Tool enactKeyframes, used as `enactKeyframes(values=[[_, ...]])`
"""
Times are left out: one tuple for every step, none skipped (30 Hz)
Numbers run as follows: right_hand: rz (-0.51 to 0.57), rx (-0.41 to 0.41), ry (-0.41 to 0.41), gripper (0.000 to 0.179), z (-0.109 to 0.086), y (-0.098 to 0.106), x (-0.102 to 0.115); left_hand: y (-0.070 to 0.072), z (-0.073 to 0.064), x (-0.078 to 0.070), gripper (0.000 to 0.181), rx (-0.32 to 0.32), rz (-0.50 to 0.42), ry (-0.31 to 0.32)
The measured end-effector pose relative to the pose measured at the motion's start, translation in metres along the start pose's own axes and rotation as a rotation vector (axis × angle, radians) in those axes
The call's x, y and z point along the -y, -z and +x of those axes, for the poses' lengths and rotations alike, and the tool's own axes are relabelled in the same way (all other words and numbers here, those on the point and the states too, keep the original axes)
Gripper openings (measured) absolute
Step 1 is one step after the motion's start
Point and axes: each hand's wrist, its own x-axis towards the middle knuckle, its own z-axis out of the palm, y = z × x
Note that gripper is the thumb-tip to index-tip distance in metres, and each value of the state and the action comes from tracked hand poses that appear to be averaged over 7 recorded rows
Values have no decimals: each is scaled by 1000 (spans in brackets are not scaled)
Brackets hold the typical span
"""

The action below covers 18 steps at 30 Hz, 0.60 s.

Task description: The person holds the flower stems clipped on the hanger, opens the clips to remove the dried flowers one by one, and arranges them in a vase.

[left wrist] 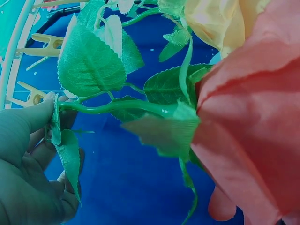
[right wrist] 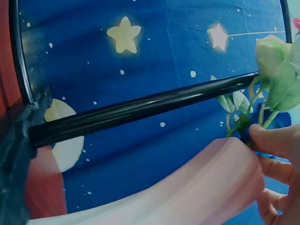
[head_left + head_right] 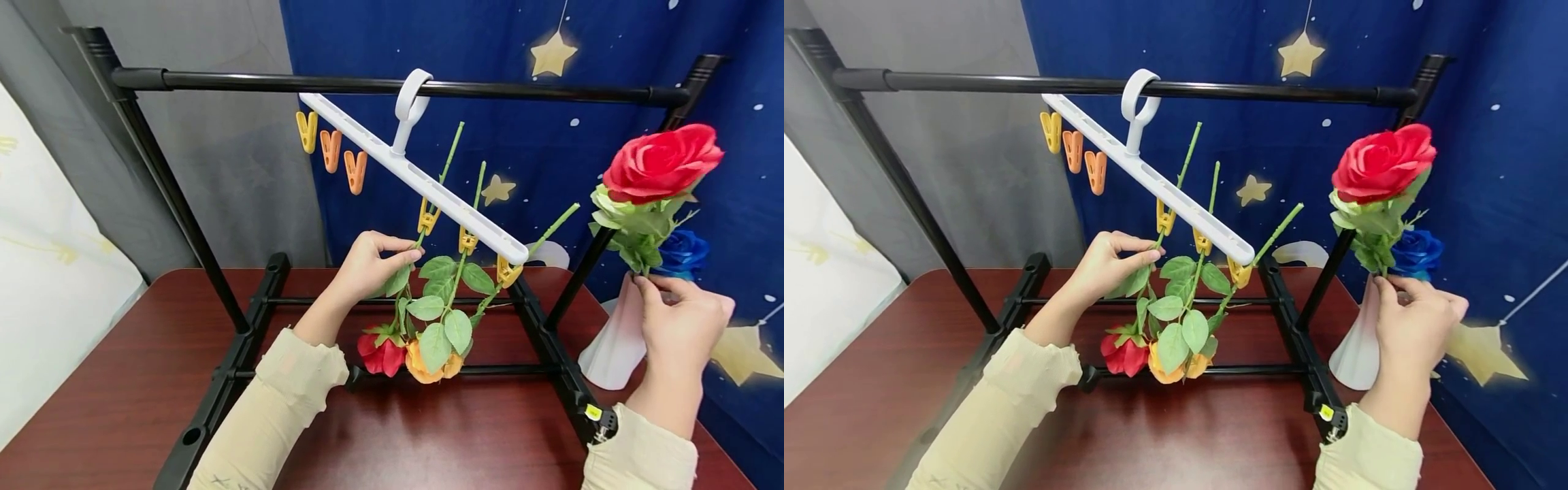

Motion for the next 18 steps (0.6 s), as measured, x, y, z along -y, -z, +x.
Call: enactKeyframes(values=[[-10, 4, -4, 37, -1, 2, 4, 0, 0, 0, 27, 1, -4, -1], [-19, 4, -11, 38, -3, 4, 8, 0, 0, 0, 27, 0, -5, -4], [-19, -4, -16, 38, -5, 7, 13, 0, 0, 0, 27, 0, -6, -6], [-5, -22, -15, 38, -7, 9, 17, 1, 0, 0, 26, 1, -6, -10], [10, -47, -10, 38, -9, 12, 22, 1, 0, -1, 26, 0, -6, -11], [29, -73, -1, 38, -10, 14, 26, 2, 0, -1, 25, -1, -6, -13], [46, -101, 9, 39, -11, 15, 30, 3, 0, -1, 25, -3, -4, -16], [61, -131, 27, 38, -12, 16, 33, 3, 0, -2, 24, -3, 1, -17], [78, -162, 49, 38, -13, 16, 36, 3, 0, -2, 24, -3, 5, -18], [91, -187, 67, 38, -13, 16, 38, 4, 0, -2, 24, -1, 7, -19], [101, -210, 80, 39, -13, 16, 40, 4, 0, -3, 24, 1, 11, -19], [108, -228, 84, 39, -12, 16, 42, 4, 0, -3, 24, 6, 11, -21], [117, -247, 92, 40, -11, 16, 44, 4, 0, -3, 24, 10, 12, -21], [124, -265, 105, 41, -9, 16, 45, 4, 0, -2, 24, 13, 12, -21], [131, -279, 117, 42, -7, 17, 45, 4, 0, -2, 24, 15, 12, -21], [133, -286, 119, 43, -5, 17, 46, 4, 0, -1, 25, 17, 11, -22], [135, -292, 123, 43, -2, 17, 47, 4, 0, 0, 25, 16, 12, -21], [138, -296, 131, 44, 0, 17, 48, 4, 0, 1, 25, 15, 11, -21]])
